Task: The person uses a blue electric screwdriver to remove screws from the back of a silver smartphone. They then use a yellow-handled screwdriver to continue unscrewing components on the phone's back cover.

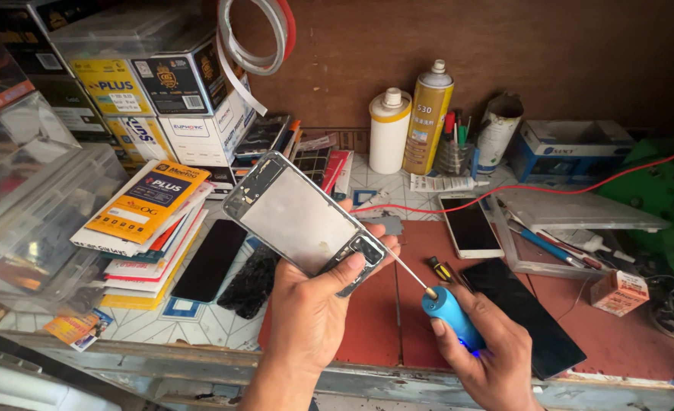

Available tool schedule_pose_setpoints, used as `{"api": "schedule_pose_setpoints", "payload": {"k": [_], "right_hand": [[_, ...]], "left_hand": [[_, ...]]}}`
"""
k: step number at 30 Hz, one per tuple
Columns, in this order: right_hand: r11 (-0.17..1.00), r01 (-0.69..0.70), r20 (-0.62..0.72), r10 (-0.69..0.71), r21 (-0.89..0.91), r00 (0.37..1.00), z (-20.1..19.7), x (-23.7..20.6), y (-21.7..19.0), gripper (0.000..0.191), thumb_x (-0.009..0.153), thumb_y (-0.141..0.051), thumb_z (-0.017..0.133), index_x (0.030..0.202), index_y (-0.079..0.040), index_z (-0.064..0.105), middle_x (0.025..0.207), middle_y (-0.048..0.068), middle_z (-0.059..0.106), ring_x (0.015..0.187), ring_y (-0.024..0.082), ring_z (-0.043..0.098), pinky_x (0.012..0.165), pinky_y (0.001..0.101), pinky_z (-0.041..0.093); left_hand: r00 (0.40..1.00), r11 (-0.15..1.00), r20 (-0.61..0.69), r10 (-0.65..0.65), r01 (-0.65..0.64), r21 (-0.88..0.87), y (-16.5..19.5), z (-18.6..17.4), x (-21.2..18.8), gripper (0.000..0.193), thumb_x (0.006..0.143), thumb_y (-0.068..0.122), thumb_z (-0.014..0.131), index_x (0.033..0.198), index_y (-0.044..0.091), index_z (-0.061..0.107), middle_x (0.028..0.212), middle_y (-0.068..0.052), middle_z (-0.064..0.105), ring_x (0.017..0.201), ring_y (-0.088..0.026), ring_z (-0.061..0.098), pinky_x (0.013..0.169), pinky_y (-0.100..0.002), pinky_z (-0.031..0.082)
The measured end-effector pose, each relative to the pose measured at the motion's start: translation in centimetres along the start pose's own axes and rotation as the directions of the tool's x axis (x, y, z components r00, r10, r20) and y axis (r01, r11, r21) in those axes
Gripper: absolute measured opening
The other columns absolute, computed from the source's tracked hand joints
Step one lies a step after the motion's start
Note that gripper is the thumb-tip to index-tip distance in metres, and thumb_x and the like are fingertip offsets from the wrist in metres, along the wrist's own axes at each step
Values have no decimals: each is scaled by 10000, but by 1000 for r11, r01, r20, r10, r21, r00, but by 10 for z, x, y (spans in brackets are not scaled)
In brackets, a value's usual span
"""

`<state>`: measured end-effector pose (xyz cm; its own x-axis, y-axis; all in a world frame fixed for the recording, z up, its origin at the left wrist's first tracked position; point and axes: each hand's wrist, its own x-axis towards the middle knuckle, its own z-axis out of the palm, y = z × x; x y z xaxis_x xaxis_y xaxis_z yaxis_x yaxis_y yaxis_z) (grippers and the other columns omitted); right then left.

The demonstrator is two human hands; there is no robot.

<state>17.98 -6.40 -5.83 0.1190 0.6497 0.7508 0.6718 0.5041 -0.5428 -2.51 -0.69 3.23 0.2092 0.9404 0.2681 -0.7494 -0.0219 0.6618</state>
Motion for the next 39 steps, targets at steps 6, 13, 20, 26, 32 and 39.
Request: {"api": "schedule_pose_setpoints", "payload": {"k": [6,13,20,26,32,39], "right_hand": [[999,-37,16,38,-6,999,0,0,-3,392,819,-178,768,1162,-5,691,817,89,675,652,178,658,613,275,521],[999,-37,7,38,-18,999,0,1,-5,396,821,-177,770,1171,-12,690,827,94,672,661,181,656,621,273,518],[1000,-24,10,24,-15,1000,0,0,-3,395,821,-181,770,1169,-13,690,826,100,672,664,191,660,624,277,521],[1000,-16,-3,16,-12,1000,1,-1,-3,402,830,-184,770,1180,-6,685,844,103,667,680,186,651,640,271,520],[999,-37,-1,37,-1,999,1,-1,-5,398,834,-185,766,1179,-4,682,866,100,677,695,182,659,656,270,525],[998,-61,1,61,-5,998,1,-2,-5,395,822,-180,774,1167,-10,684,866,100,681,690,181,663,652,271,531]], "left_hand": [[1000,999,-2,-1,1,32,1,1,-1,608,848,-120,602,1439,-75,463,1132,-276,678,1067,-425,708,1003,-578,570],[1000,1000,24,11,-12,15,-2,0,-2,615,851,-118,606,1444,-84,450,1136,-276,678,1077,-416,708,1012,-577,565],[1000,1000,20,16,-17,23,-2,1,-1,611,851,-120,599,1441,-86,447,1136,-283,681,1056,-417,709,998,-581,570],[1000,1000,21,17,-18,25,-1,2,-1,609,851,-121,603,1439,-88,447,1138,-284,681,1066,-424,710,997,-578,573],[1000,1000,13,1,-1,15,-3,2,-2,625,842,-116,620,1444,-80,452,1143,-280,684,1082,-421,709,1008,-563,564],[1000,1000,6,3,-3,15,-6,2,-5,593,844,-121,618,1419,-93,476,1120,-272,695,1075,-420,712,1013,-568,569]]}}
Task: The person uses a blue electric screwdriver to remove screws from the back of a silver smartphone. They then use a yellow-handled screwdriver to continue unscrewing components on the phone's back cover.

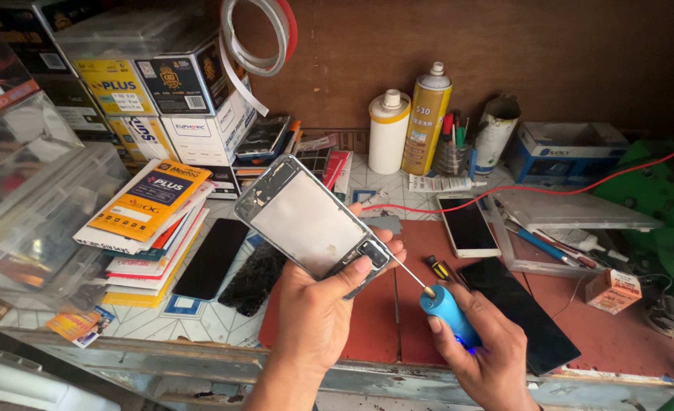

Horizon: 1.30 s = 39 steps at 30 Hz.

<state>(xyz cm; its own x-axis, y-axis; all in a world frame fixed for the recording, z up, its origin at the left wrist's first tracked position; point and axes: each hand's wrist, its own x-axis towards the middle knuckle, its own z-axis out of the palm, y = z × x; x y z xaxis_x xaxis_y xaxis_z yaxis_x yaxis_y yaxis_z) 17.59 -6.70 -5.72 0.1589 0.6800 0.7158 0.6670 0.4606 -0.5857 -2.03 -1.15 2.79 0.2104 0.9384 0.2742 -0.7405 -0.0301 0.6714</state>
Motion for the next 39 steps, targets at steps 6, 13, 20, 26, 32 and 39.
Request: {"api": "schedule_pose_setpoints", "payload": {"k": [6,13,20,26,32,39], "right_hand": [[1000,-1,11,1,-10,1000,-1,0,2,388,816,-175,774,1159,-15,692,815,97,658,652,194,637,622,272,513],[1000,29,-1,-29,2,1000,-1,1,1,398,821,-179,771,1170,-7,687,826,94,667,663,185,648,627,275,515],[1000,27,-2,-27,4,1000,-1,1,0,388,822,-178,773,1160,-8,689,823,96,669,665,187,654,630,275,520],[999,33,2,-33,8,999,-1,0,2,396,819,-179,772,1164,-6,687,824,94,672,664,183,659,630,274,523],[1000,24,0,-24,2,1000,0,0,3,398,812,-180,777,1164,-15,693,814,92,660,657,191,639,631,275,515],[999,-23,-9,24,37,1000,1,-1,2,412,820,-175,777,1183,-4,686,849,94,684,693,175,666,661,274,533]], "left_hand": [[1000,1000,14,6,-6,-1,-2,0,-1,582,838,-124,621,1402,-84,485,1112,-261,698,1058,-400,720,995,-565,581],[999,1000,32,4,-5,31,-3,5,-4,575,859,-134,595,1423,-87,496,1103,-260,707,1032,-402,727,981,-539,588],[1000,999,25,-1,1,35,-2,7,-5,569,860,-132,595,1419,-85,501,1100,-259,709,1023,-396,731,974,-545,591],[999,999,39,-15,13,39,-4,4,-4,571,862,-108,601,1423,-78,499,1106,-265,708,1033,-389,730,981,-549,593],[997,998,34,-64,63,23,-11,2,-6,586,852,-103,607,1425,-73,487,1119,-249,711,1049,-378,727,997,-538,583],[996,996,18,-92,92,8,-17,1,-7,586,846,-113,610,1420,-76,498,1132,-252,711,1073,-382,723,1020,-532,569]]}}
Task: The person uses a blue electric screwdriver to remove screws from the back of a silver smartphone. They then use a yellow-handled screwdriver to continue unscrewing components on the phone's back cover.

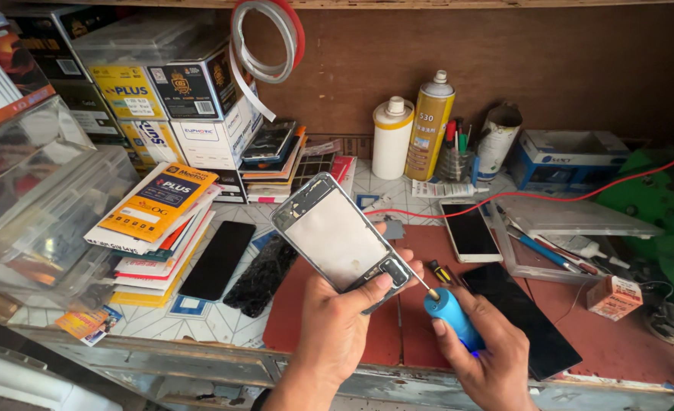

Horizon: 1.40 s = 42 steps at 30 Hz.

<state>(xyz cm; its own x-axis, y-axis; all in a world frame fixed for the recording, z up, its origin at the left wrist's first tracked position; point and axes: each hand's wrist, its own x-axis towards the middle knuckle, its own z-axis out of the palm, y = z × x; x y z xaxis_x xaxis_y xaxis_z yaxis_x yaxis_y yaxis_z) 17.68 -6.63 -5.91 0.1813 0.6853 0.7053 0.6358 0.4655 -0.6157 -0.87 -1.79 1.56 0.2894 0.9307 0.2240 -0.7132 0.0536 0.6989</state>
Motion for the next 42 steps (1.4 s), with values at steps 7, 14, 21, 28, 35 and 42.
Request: {"api": "schedule_pose_setpoints", "payload": {"k": [7,14,21,28,35,42], "right_hand": [[998,60,0,-60,-23,998,0,0,2,421,828,-184,772,1193,4,677,899,117,692,731,185,687,678,278,537],[998,50,14,-50,-42,999,-1,0,3,418,818,-195,778,1179,-6,688,842,105,679,679,194,669,642,281,531],[1000,10,10,-10,-9,1000,-1,0,-1,414,823,-185,774,1185,-5,686,882,102,697,726,166,677,682,267,533],[1000,4,-8,-4,-9,1000,0,0,-2,403,828,-180,774,1182,-8,686,914,105,714,754,173,701,703,270,544],[999,18,11,-17,-33,1000,-2,0,-1,402,807,-173,784,1164,-13,693,863,102,691,708,178,677,670,268,534],[1000,22,-1,-22,-11,1000,-1,0,-2,387,827,-175,772,1169,-15,690,865,93,689,700,174,669,670,265,533]], "left_hand": [[1000,1000,-5,5,-5,17,0,-1,0,583,847,-113,604,1418,-63,497,1138,-255,710,1065,-378,730,1017,-523,569],[999,999,0,32,-32,37,3,0,0,567,859,-104,601,1415,-68,495,1122,-258,710,1046,-378,731,1009,-531,575],[999,999,-6,33,-33,23,1,1,0,589,847,-116,607,1423,-78,492,1132,-256,706,1066,-382,725,1023,-535,569],[1000,1000,-6,4,-4,-15,-1,0,-2,593,844,-118,614,1423,-77,488,1146,-257,700,1093,-392,718,1035,-526,559],[1000,1000,-3,23,-23,11,-2,-3,0,579,859,-106,616,1423,-86,488,1156,-272,700,1098,-401,712,1040,-527,559],[998,998,-7,55,-55,8,1,-3,0,577,854,-103,612,1415,-84,481,1156,-263,699,1099,-395,712,1021,-535,563]]}}
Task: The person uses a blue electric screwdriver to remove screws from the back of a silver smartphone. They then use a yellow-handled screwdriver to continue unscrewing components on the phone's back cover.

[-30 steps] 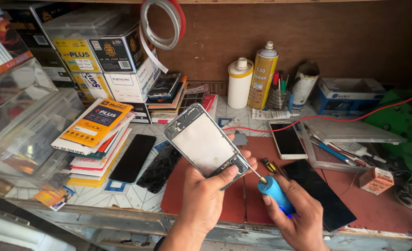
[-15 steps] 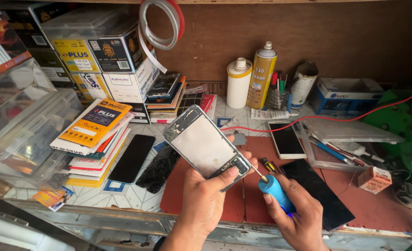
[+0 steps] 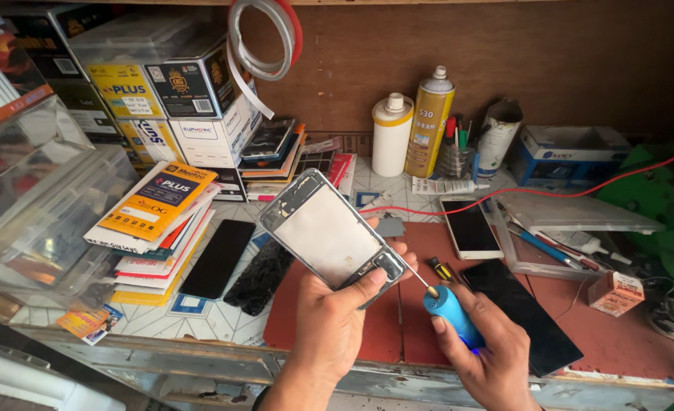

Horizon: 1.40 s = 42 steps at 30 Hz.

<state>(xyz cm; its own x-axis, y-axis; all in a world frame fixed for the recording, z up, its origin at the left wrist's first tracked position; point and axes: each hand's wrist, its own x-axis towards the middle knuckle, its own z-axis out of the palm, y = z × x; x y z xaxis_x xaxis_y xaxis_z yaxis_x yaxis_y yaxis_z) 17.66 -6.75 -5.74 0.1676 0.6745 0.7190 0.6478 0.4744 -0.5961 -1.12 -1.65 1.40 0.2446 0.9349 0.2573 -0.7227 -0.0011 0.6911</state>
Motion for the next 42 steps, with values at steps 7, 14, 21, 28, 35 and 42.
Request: {"api": "schedule_pose_setpoints", "payload": {"k": [7,14,21,28,35,42], "right_hand": [[999,-29,3,29,-14,1000,-1,0,-1,394,812,-177,776,1162,-16,694,830,90,672,674,173,653,647,266,523],[1000,6,7,-6,-10,1000,-1,0,0,392,816,-174,775,1165,-13,693,830,90,663,677,174,643,651,264,520],[1000,-5,8,5,0,1000,0,1,-2,392,822,-173,773,1171,-15,687,851,93,678,689,175,659,656,265,527],[1000,18,12,-18,-3,1000,0,1,-2,391,827,-178,772,1170,-11,683,881,103,688,714,180,671,671,269,530],[999,-45,20,45,-1,999,0,-1,-1,407,819,-180,782,1173,-3,689,844,100,684,681,172,661,638,268,528],[1000,-14,9,14,-2,1000,0,0,-2,429,820,-182,781,1194,3,681,911,112,713,724,176,692,668,270,544]], "left_hand": [[1000,1000,-12,-12,12,7,-3,2,0,565,856,-108,607,1408,-92,489,1140,-266,702,1081,-397,719,1018,-543,572],[1000,1000,3,11,-11,11,-2,1,0,561,866,-105,598,1414,-83,481,1135,-266,701,1070,-395,721,1002,-532,578],[1000,1000,-13,15,-15,18,-3,2,-1,556,862,-102,597,1406,-86,485,1126,-264,702,1047,-396,727,983,-527,583],[1000,1000,-1,-1,1,16,-10,2,-2,569,854,-112,606,1410,-93,485,1124,-258,707,1044,-382,732,1010,-514,571],[1000,1000,-11,5,-5,-2,-9,3,-2,551,861,-110,600,1401,-90,489,1107,-253,707,1033,-381,730,999,-528,576],[1000,1000,-7,9,-9,-4,-8,4,-3,552,856,-112,600,1396,-84,488,1121,-260,703,1046,-387,728,1004,-524,572]]}}
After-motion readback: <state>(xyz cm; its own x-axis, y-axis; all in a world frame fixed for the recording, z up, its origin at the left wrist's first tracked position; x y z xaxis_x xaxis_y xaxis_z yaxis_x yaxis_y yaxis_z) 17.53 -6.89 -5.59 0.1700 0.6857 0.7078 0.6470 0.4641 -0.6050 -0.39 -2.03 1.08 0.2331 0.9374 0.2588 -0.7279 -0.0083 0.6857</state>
